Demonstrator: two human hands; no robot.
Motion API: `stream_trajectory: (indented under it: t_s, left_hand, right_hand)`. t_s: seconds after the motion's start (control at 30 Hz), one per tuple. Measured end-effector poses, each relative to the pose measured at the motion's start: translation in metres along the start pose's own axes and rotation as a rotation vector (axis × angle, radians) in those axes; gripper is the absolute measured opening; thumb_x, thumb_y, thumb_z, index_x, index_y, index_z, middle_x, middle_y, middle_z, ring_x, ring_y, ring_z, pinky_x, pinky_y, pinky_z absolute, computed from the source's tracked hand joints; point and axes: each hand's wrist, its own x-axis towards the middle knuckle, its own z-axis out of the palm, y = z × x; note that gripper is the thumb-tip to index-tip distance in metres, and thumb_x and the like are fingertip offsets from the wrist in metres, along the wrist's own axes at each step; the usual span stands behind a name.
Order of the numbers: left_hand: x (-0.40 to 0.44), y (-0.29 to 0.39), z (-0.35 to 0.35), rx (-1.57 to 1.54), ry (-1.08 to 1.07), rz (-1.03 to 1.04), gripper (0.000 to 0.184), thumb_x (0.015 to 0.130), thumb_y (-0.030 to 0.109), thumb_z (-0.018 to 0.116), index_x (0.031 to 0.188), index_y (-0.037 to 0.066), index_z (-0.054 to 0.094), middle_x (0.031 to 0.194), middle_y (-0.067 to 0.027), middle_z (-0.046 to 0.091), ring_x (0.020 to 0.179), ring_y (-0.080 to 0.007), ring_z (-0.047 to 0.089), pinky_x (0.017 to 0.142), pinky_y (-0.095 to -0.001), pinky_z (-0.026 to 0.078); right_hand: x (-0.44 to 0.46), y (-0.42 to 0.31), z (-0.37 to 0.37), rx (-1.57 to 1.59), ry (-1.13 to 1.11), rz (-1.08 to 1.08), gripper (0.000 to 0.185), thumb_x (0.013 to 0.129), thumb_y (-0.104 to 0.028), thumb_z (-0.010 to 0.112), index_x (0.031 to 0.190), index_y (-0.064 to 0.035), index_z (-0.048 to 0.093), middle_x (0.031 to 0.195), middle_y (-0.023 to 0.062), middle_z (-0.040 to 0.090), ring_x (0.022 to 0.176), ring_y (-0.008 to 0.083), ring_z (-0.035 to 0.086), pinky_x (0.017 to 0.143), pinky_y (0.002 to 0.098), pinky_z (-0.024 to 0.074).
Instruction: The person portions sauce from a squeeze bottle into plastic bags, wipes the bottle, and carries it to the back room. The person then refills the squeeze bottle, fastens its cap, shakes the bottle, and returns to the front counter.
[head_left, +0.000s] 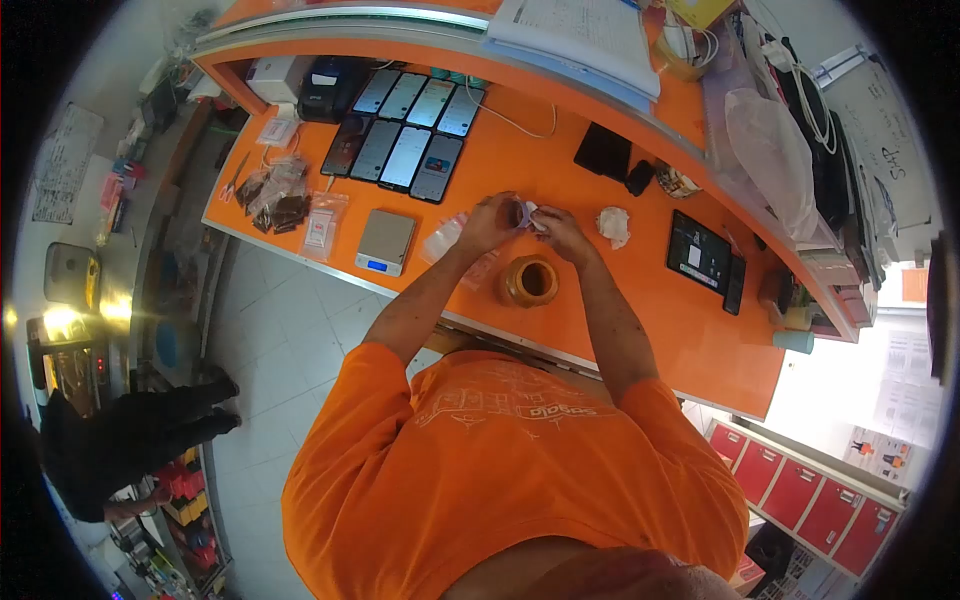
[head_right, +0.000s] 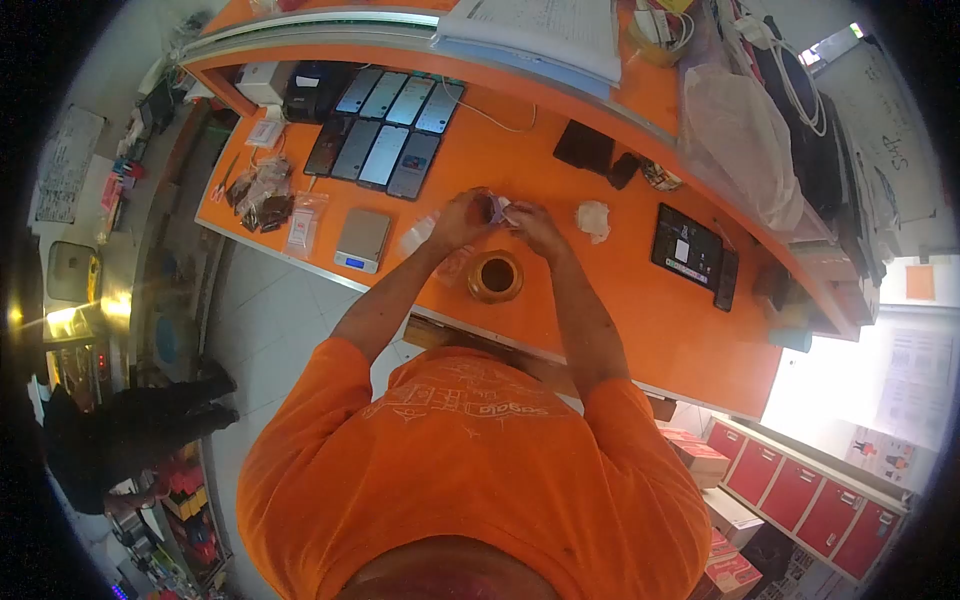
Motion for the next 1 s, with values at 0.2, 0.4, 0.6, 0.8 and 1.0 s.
stream_trajectory:
  t_s: [0.2,0.4,0.6,0.8,1.0]
  left_hand:
    - [0.007,0.054,-0.032,0.08,-0.021,0.177,0.087,0.071,0.029,0.091,0.144,0.011,0.049,0.129,-0.0187,0.064,0.12,-0.0399,0.06,0.107,-0.0492,0.045]
    - [-0.024,0.085,-0.082,0.189,0.171,0.254,0.089,0.071,0.017,0.086,0.149,0.009,0.044,0.142,-0.0179,0.056,0.127,-0.0397,0.055,0.113,-0.0464,0.04]
    - [-0.109,0.051,-0.078,-0.074,-0.137,0.073,0.094,0.07,0.014,0.085,0.152,0.004,0.04,0.15,-0.0202,0.049,0.138,-0.0358,0.049,0.116,-0.0439,0.039]
    - [-0.125,0.09,-0.037,-0.262,-0.187,0.042,0.105,0.061,0.019,0.095,0.15,0.002,0.041,0.145,-0.019,0.055,0.137,-0.0328,0.051,0.114,-0.0422,0.041]
    - [-0.11,0.09,-0.026,-0.377,-0.278,-0.049,0.09,0.064,0.017,0.096,0.138,0.003,0.048,0.131,-0.0189,0.058,0.12,-0.029,0.062,0.094,-0.0394,0.055]
  right_hand:
    - [-0.02,-0.01,-0.001,0.269,-0.002,-0.017,0.034,0.101,-0.013,0.063,0.132,-0.0001,0.059,0.107,0.0055,0.066,0.093,0.0167,0.064,0.08,0.0319,0.0517]
    - [-0.117,-0.094,0.014,0.132,0.005,-0.422,0.028,0.095,-0.008,0.068,0.119,0.0056,0.064,0.108,0.0063,0.069,0.096,0.0174,0.064,0.084,0.0347,0.0515]
    - [-0.201,-0.128,0.068,-0.942,-0.175,-0.624,0.026,0.093,-0.01,0.067,0.117,0.0005,0.067,0.107,0.0145,0.069,0.097,0.0297,0.066,0.085,0.0373,0.0528]
    - [-0.197,-0.115,0.097,-1.368,-0.141,-0.846,0.02,0.085,-0.005,0.071,0.104,-0.0029,0.067,0.095,0.0143,0.062,0.092,0.034,0.064,0.08,0.043,0.0517]
    - [-0.175,-0.119,0.112,-1.367,-0.26,-0.832,0.032,0.084,-0.015,0.072,0.113,-0.0035,0.067,0.115,0.0132,0.066,0.112,0.0352,0.061,0.098,0.0452,0.0472]
